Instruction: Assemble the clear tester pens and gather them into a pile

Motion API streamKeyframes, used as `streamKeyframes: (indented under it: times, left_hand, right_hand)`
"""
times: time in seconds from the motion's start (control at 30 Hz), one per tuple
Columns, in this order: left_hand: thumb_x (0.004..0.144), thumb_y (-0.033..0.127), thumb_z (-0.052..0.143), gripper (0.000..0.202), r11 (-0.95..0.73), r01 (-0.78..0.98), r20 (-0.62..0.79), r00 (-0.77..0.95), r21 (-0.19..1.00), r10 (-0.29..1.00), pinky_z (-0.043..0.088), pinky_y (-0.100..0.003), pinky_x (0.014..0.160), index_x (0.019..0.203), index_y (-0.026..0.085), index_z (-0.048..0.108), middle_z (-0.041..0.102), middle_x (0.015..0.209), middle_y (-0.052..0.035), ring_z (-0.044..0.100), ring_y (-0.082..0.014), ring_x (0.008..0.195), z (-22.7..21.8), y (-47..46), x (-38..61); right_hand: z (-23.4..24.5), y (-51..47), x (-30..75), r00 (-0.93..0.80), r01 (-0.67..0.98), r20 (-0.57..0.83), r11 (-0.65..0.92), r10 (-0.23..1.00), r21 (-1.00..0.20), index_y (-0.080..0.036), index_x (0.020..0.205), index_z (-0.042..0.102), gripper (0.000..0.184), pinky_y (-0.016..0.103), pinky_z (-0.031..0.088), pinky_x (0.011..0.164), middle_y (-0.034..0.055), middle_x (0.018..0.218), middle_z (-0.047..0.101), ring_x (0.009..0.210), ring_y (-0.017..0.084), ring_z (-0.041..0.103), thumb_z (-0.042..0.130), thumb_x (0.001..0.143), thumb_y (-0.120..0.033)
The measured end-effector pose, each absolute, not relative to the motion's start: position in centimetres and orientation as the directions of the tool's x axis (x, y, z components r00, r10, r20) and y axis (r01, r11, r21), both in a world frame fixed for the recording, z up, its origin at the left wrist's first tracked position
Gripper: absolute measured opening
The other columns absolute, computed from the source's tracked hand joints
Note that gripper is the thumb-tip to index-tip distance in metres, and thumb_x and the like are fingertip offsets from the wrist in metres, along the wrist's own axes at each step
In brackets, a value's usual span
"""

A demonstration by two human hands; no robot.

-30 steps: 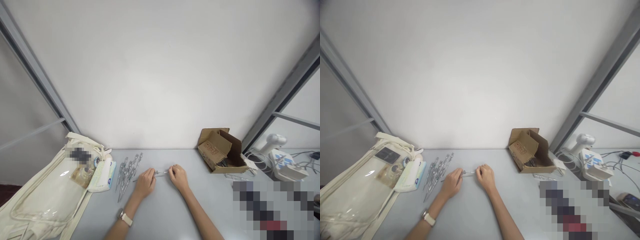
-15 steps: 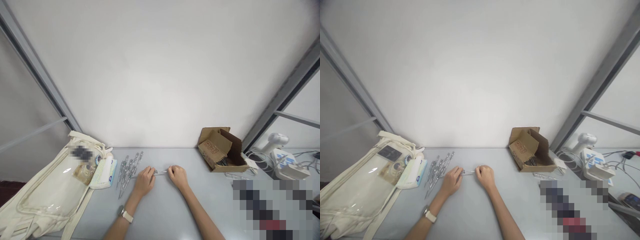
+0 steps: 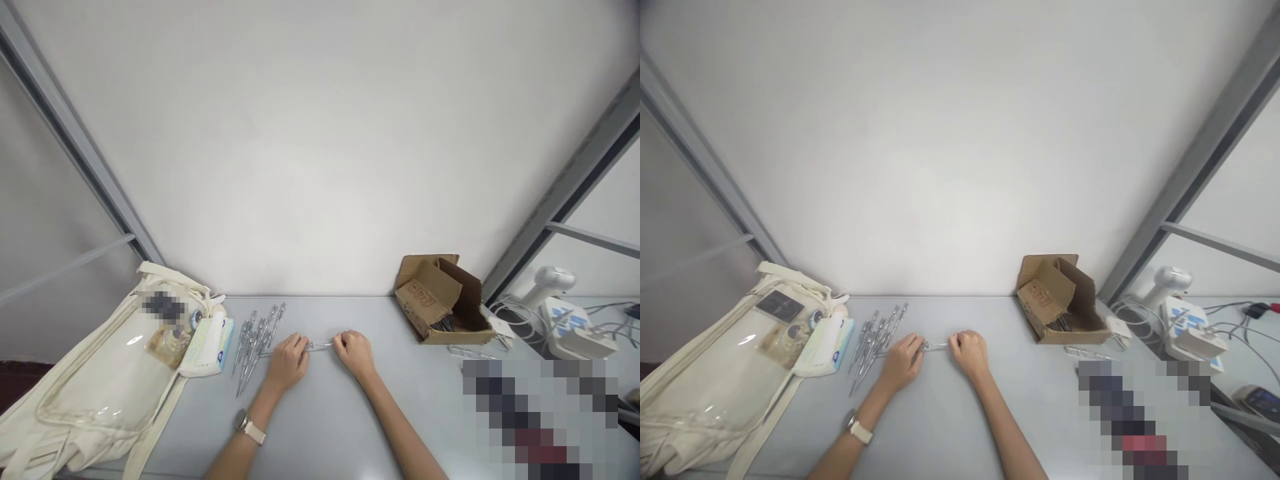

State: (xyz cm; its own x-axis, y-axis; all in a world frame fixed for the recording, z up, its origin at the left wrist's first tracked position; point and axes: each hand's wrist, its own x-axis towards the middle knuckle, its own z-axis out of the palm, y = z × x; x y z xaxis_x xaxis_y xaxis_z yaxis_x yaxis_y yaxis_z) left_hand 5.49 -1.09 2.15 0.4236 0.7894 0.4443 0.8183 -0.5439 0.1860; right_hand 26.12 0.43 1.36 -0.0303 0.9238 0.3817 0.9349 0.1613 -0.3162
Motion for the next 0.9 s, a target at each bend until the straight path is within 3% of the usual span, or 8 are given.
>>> streamKeyframes:
  times: [0.6,0.73,0.9]
  left_hand:
    - [0.08,0.009,0.043,0.015,-0.502,0.859,0.352,0.442,0.098,0.825,0.038,-0.031,0.066,0.079,0.02,0.053,0.059,0.077,-0.004,0.056,-0.0186,0.074,2.56,-1.37,5.56]
    - [0.082,0.01,0.043,0.013,-0.493,0.864,0.337,0.436,0.102,0.834,0.038,-0.03,0.066,0.079,0.02,0.052,0.059,0.077,-0.0041,0.056,-0.0193,0.076,2.82,-1.5,5.77]
    - [0.081,0.012,0.045,0.011,-0.462,0.878,0.317,0.406,0.126,0.857,0.037,-0.029,0.065,0.081,0.019,0.053,0.061,0.077,-0.0036,0.057,-0.0187,0.076,3.01,-1.62,6.0]
  right_hand:
    - [1.14,0.17,25.89,-0.092,0.945,0.361,0.197,0.928,-0.263,-0.018,0.056,0.068,0.043,0.027,0.029,0.056,0.0077,0.062,0.071,0.054,0.015,0.062,0.045,0.092,-0.023]
    - [1.21,0.16,25.8,-0.113,0.945,0.391,0.221,0.913,-0.243,-0.018,0.058,0.068,0.042,0.026,0.029,0.058,0.0064,0.062,0.071,0.059,0.015,0.063,0.046,0.093,-0.024]
    - [1.12,0.17,25.82,-0.15,0.94,0.427,0.262,0.892,-0.217,-0.019,0.053,0.065,0.048,0.028,0.024,0.055,0.0039,0.055,0.067,0.05,0.012,0.057,0.046,0.096,-0.028]
